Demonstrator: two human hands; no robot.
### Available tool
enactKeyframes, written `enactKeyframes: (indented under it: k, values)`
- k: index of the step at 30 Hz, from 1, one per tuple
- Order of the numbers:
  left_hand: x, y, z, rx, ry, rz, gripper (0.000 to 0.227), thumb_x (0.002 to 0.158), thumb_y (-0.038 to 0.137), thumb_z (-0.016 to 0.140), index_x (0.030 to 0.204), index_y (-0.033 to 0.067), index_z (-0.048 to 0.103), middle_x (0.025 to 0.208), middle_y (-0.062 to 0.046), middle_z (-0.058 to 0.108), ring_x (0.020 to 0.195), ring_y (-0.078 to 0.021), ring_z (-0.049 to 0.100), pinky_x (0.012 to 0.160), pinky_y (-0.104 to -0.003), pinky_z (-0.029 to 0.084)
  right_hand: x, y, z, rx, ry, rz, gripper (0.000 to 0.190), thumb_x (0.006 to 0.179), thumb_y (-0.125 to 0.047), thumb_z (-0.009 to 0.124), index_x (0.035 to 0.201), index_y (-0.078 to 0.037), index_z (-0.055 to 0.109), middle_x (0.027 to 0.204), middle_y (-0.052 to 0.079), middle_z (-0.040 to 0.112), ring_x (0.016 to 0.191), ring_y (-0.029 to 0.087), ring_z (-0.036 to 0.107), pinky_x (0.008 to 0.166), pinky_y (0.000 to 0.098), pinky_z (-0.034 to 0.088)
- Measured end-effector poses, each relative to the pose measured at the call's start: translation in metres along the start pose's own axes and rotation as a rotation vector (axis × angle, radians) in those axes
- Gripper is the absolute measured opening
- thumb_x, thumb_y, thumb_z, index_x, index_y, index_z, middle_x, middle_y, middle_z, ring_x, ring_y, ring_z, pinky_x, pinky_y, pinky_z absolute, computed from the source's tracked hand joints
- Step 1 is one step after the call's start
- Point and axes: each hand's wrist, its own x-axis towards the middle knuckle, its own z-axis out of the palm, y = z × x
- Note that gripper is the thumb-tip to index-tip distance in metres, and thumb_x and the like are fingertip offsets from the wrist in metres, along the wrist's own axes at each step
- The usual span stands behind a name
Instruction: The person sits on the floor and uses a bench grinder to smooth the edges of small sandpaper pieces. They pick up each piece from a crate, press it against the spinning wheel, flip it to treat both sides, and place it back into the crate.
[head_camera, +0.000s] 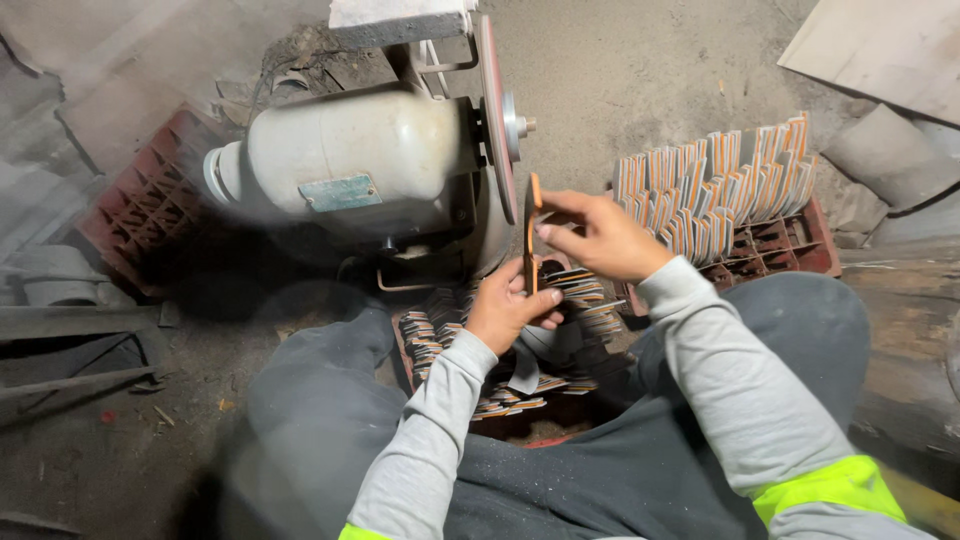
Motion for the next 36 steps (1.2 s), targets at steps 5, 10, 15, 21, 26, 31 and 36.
enactKeyframes:
  k: [5, 10, 15, 21, 26, 31, 36]
  values:
    - [0.028, 0.007, -0.014, -0.184, -0.054, 0.010, 0.046, 0.097, 0.013, 0.068, 0.136, -0.0052, 0.052, 0.108, -0.013, 0.069, 0.085, -0.0220, 0.073, 0.073, -0.033, 0.062, 0.036, 0.027, 0.019, -0.261, 0.124, -0.079, 0.058, 0.086, 0.001, 0.055, 0.144, -0.002, 0.059, 0.121, 0.015, 0.064, 0.104, 0.023, 0.065, 0.084, 0.0315, 0.054]
    - [0.041, 0.004, -0.023, -0.276, -0.019, -0.040, 0.041, 0.100, 0.013, 0.068, 0.133, -0.0067, 0.053, 0.110, -0.014, 0.069, 0.091, -0.0232, 0.072, 0.079, -0.034, 0.062, 0.053, 0.036, 0.022, -0.174, 0.196, -0.116, 0.055, 0.082, 0.003, 0.052, 0.136, 0.002, 0.063, 0.129, 0.016, 0.061, 0.109, 0.024, 0.064, 0.085, 0.0311, 0.054]
    - [0.024, 0.004, -0.015, -0.264, -0.046, -0.027, 0.046, 0.096, 0.012, 0.067, 0.138, -0.0022, 0.052, 0.105, -0.008, 0.066, 0.087, -0.0204, 0.072, 0.075, -0.030, 0.061, 0.038, 0.028, 0.028, -0.200, 0.182, -0.025, 0.058, 0.080, 0.002, 0.053, 0.137, 0.000, 0.062, 0.129, 0.015, 0.061, 0.101, 0.027, 0.066, 0.083, 0.0317, 0.054]
    - [0.003, -0.010, -0.011, -0.250, -0.113, 0.038, 0.049, 0.098, 0.009, 0.068, 0.140, -0.0068, 0.050, 0.102, -0.011, 0.065, 0.084, -0.0213, 0.072, 0.073, -0.031, 0.060, 0.009, 0.022, 0.035, -0.291, 0.188, -0.101, 0.056, 0.080, 0.000, 0.055, 0.136, 0.000, 0.063, 0.132, 0.017, 0.062, 0.110, 0.029, 0.066, 0.090, 0.0326, 0.054]
    - [-0.028, -0.034, -0.002, 0.396, 0.156, 0.280, 0.072, 0.087, 0.008, 0.079, 0.146, -0.0078, 0.041, 0.114, -0.018, 0.066, 0.094, -0.0229, 0.071, 0.078, -0.032, 0.059, -0.021, 0.005, 0.004, -0.175, -0.056, -0.035, 0.050, 0.083, 0.000, 0.059, 0.133, 0.003, 0.063, 0.132, 0.018, 0.068, 0.120, 0.026, 0.065, 0.098, 0.0308, 0.051]
    - [-0.028, -0.023, -0.002, 0.764, 0.306, 0.253, 0.080, 0.080, 0.012, 0.086, 0.145, -0.0045, 0.042, 0.112, -0.019, 0.071, 0.086, -0.0241, 0.069, 0.074, -0.034, 0.057, -0.022, 0.003, -0.003, 0.137, -0.102, 0.108, 0.047, 0.087, 0.003, 0.054, 0.134, 0.004, 0.060, 0.125, 0.013, 0.073, 0.115, 0.019, 0.067, 0.101, 0.0294, 0.052]
    - [-0.002, -0.020, -0.007, -0.004, -0.008, 0.039, 0.063, 0.087, 0.005, 0.072, 0.145, -0.0015, 0.045, 0.095, -0.014, 0.069, 0.073, -0.0211, 0.070, 0.062, -0.032, 0.058, 0.002, 0.007, 0.022, -0.007, 0.035, 0.054, 0.049, 0.086, 0.002, 0.054, 0.134, 0.002, 0.062, 0.120, 0.014, 0.067, 0.112, 0.019, 0.068, 0.092, 0.0301, 0.058]
